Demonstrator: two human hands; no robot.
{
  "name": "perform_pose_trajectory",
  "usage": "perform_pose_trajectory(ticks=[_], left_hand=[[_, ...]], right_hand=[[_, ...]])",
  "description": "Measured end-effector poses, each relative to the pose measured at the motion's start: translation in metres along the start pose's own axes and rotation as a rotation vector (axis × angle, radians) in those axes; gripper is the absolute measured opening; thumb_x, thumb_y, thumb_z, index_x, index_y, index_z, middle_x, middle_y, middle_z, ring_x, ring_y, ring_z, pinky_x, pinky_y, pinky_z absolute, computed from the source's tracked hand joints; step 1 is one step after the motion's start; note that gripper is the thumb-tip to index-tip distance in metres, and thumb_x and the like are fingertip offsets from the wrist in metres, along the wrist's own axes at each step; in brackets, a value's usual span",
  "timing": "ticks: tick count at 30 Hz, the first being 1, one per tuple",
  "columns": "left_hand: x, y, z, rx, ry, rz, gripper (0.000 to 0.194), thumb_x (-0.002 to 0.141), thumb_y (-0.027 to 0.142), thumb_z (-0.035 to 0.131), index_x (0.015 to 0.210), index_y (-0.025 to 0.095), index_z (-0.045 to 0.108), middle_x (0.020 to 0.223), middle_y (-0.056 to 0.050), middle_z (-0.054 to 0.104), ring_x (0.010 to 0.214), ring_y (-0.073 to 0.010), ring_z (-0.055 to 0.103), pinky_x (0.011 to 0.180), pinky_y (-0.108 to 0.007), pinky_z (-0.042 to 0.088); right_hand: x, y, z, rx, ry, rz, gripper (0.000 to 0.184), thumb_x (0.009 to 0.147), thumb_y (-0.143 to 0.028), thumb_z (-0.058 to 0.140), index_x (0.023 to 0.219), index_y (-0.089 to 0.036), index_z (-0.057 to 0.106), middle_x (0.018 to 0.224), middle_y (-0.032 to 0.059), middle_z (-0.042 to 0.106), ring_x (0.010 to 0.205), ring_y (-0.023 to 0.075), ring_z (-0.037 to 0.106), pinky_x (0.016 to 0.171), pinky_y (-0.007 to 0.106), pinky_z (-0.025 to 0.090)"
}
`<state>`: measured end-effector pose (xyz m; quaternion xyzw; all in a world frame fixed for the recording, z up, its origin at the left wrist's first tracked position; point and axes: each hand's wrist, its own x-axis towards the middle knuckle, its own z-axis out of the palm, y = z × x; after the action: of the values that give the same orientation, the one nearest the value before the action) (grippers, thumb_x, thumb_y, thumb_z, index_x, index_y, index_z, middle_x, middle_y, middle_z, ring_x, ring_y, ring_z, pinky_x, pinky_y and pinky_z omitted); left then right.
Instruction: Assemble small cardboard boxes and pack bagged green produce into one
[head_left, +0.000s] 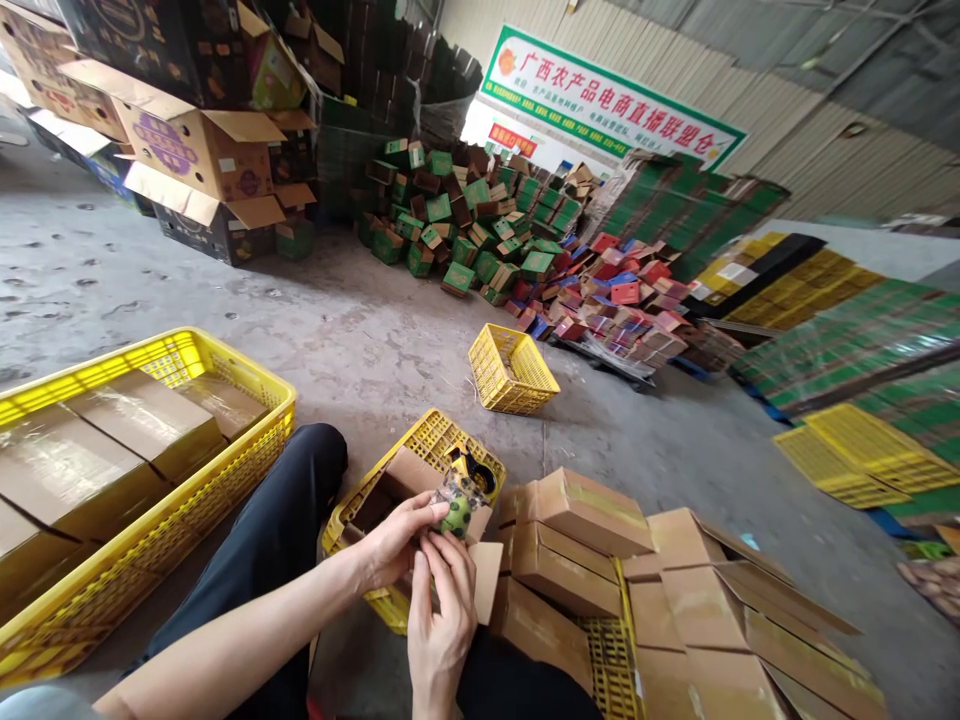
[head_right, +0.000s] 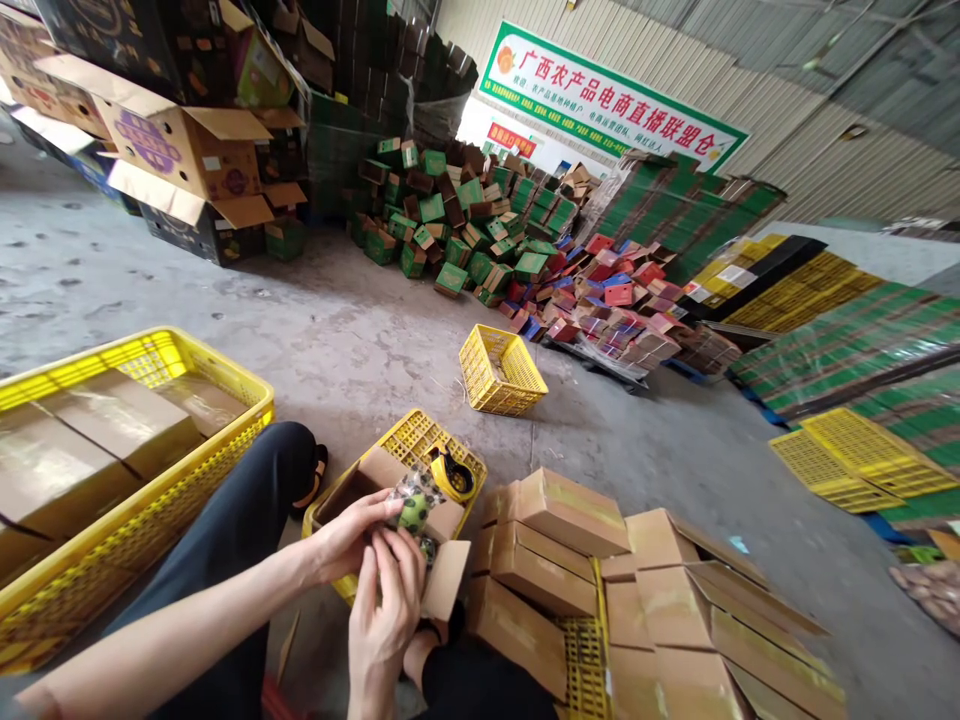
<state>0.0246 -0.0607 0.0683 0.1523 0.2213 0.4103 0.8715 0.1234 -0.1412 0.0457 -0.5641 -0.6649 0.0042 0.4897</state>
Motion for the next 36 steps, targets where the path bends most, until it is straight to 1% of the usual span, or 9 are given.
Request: perform_pose_trajectory(ticks=[5, 7, 11, 13, 16, 23, 28, 32, 36], left_hand=[[0.005, 0.001, -0.014, 0.108, 0.018, -0.034, 0.044, 0.069, 0.035, 0.093, 0.102, 0.015, 0.071, 0.08, -0.001, 0.07, 0.063, -0.0116, 0.062, 0.063, -0.022, 0.048], [0.005, 0.004, -0.017, 0.129, -0.027, -0.055, 0.044, 0.07, 0.036, 0.093, 0.102, 0.015, 0.072, 0.083, -0.003, 0.071, 0.066, -0.0134, 0.064, 0.067, -0.025, 0.052], [0.0, 0.01, -0.016, 0.186, -0.124, -0.138, 0.046, 0.069, 0.036, 0.094, 0.104, 0.013, 0.076, 0.091, -0.008, 0.076, 0.076, -0.0173, 0.07, 0.074, -0.028, 0.055], [-0.003, 0.012, -0.015, 0.226, -0.149, -0.184, 0.046, 0.069, 0.036, 0.094, 0.104, 0.011, 0.077, 0.091, -0.01, 0.077, 0.076, -0.0177, 0.071, 0.075, -0.028, 0.055], [-0.006, 0.014, -0.015, 0.259, -0.164, -0.226, 0.048, 0.068, 0.035, 0.096, 0.105, 0.01, 0.079, 0.093, -0.012, 0.078, 0.076, -0.0185, 0.072, 0.074, -0.028, 0.055], [-0.01, 0.008, -0.023, 0.133, -0.089, -0.114, 0.064, 0.068, 0.032, 0.098, 0.125, 0.019, 0.073, 0.119, -0.013, 0.075, 0.085, -0.0188, 0.074, 0.079, -0.031, 0.057], [-0.013, -0.02, -0.023, 0.146, 0.02, -0.035, 0.05, 0.068, 0.042, 0.097, 0.101, 0.012, 0.076, 0.09, -0.009, 0.074, 0.073, -0.0139, 0.068, 0.075, -0.026, 0.055], [-0.008, -0.028, -0.021, 0.162, 0.127, 0.046, 0.05, 0.063, 0.052, 0.097, 0.08, 0.012, 0.072, 0.072, -0.002, 0.067, 0.063, -0.0103, 0.06, 0.07, -0.025, 0.054], [-0.002, -0.021, -0.019, 0.228, 0.153, 0.08, 0.054, 0.059, 0.058, 0.096, 0.075, 0.013, 0.07, 0.066, 0.001, 0.062, 0.059, -0.0101, 0.056, 0.067, -0.027, 0.055]], right_hand=[[0.001, -0.001, -0.012, 0.1, 0.1, 0.149, 0.021, 0.1, -0.025, 0.063, 0.112, -0.021, 0.08, 0.114, 0.0112, 0.078, 0.109, 0.0253, 0.073, 0.094, 0.038, 0.059], [0.003, 0.001, -0.018, 0.139, 0.186, 0.298, 0.025, 0.099, -0.032, 0.065, 0.116, -0.019, 0.078, 0.122, 0.0137, 0.075, 0.113, 0.0267, 0.072, 0.097, 0.039, 0.058], [0.013, 0.009, -0.028, 0.319, 0.317, 0.659, 0.053, 0.091, -0.051, 0.072, 0.133, -0.017, 0.069, 0.137, 0.0161, 0.07, 0.123, 0.0297, 0.068, 0.101, 0.04, 0.057], [0.018, 0.014, -0.032, 0.425, 0.301, 0.808, 0.06, 0.085, -0.058, 0.076, 0.129, -0.017, 0.07, 0.131, 0.0152, 0.073, 0.119, 0.0307, 0.07, 0.099, 0.039, 0.058], [0.02, 0.022, -0.036, 0.562, 0.243, 0.966, 0.057, 0.075, -0.061, 0.083, 0.107, -0.014, 0.076, 0.113, 0.0146, 0.079, 0.107, 0.0318, 0.074, 0.09, 0.038, 0.062], [0.014, 0.033, -0.035, 0.695, 0.477, 1.002, 0.047, 0.069, -0.055, 0.09, 0.089, -0.017, 0.073, 0.097, 0.0089, 0.08, 0.089, 0.0244, 0.077, 0.079, 0.037, 0.066], [0.015, 0.031, -0.028, 0.698, 0.63, 0.991, 0.044, 0.07, -0.055, 0.09, 0.085, -0.019, 0.07, 0.089, 0.0041, 0.078, 0.09, 0.0216, 0.076, 0.08, 0.036, 0.066], [0.014, 0.026, -0.028, 0.72, 0.598, 0.965, 0.042, 0.072, -0.054, 0.089, 0.086, -0.019, 0.07, 0.092, 0.0027, 0.078, 0.094, 0.0219, 0.076, 0.087, 0.038, 0.066], [0.011, 0.025, -0.035, 0.75, 0.512, 0.961, 0.04, 0.075, -0.052, 0.088, 0.085, -0.018, 0.069, 0.093, 0.0028, 0.078, 0.093, 0.0213, 0.076, 0.091, 0.04, 0.064]])
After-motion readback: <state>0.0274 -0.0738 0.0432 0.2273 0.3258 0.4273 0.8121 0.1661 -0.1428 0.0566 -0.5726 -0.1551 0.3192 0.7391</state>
